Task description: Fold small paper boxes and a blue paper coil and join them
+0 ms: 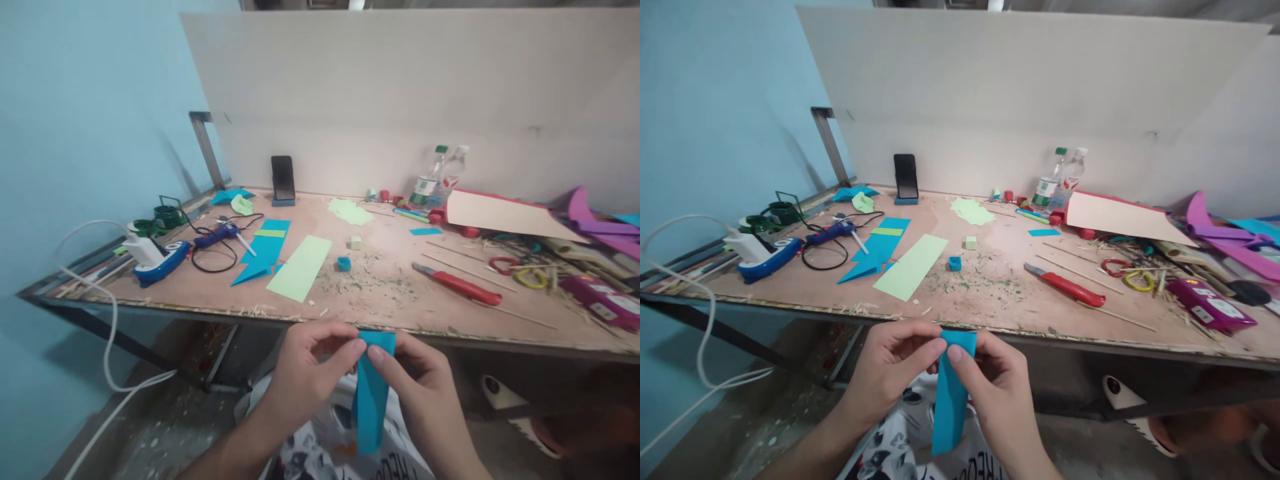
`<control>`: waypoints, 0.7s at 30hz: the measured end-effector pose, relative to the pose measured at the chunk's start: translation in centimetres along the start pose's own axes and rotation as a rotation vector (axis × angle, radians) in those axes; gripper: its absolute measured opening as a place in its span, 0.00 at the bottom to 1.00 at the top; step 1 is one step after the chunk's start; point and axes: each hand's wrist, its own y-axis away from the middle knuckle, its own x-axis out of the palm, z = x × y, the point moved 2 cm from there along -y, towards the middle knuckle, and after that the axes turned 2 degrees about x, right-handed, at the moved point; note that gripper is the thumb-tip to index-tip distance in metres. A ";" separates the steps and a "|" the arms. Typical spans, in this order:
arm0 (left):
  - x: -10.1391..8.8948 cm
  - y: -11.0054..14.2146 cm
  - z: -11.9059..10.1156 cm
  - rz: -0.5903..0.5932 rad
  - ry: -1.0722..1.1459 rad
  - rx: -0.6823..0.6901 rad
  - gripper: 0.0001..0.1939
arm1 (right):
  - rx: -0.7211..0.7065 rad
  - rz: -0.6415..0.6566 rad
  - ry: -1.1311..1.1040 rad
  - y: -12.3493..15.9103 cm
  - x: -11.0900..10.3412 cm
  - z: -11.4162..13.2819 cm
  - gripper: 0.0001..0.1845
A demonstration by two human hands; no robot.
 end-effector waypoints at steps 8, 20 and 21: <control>-0.1 0.2 0.2 -0.007 -0.060 0.019 0.07 | -0.013 -0.030 0.017 0.2 0.0 0.0 0.14; 0.0 0.0 -0.1 -0.061 -0.120 0.043 0.08 | -0.072 0.062 0.079 -0.4 -0.7 -0.5 0.15; 0.0 0.0 -0.2 -0.082 -0.138 0.062 0.09 | -0.076 0.078 0.086 -0.5 -0.7 -0.7 0.14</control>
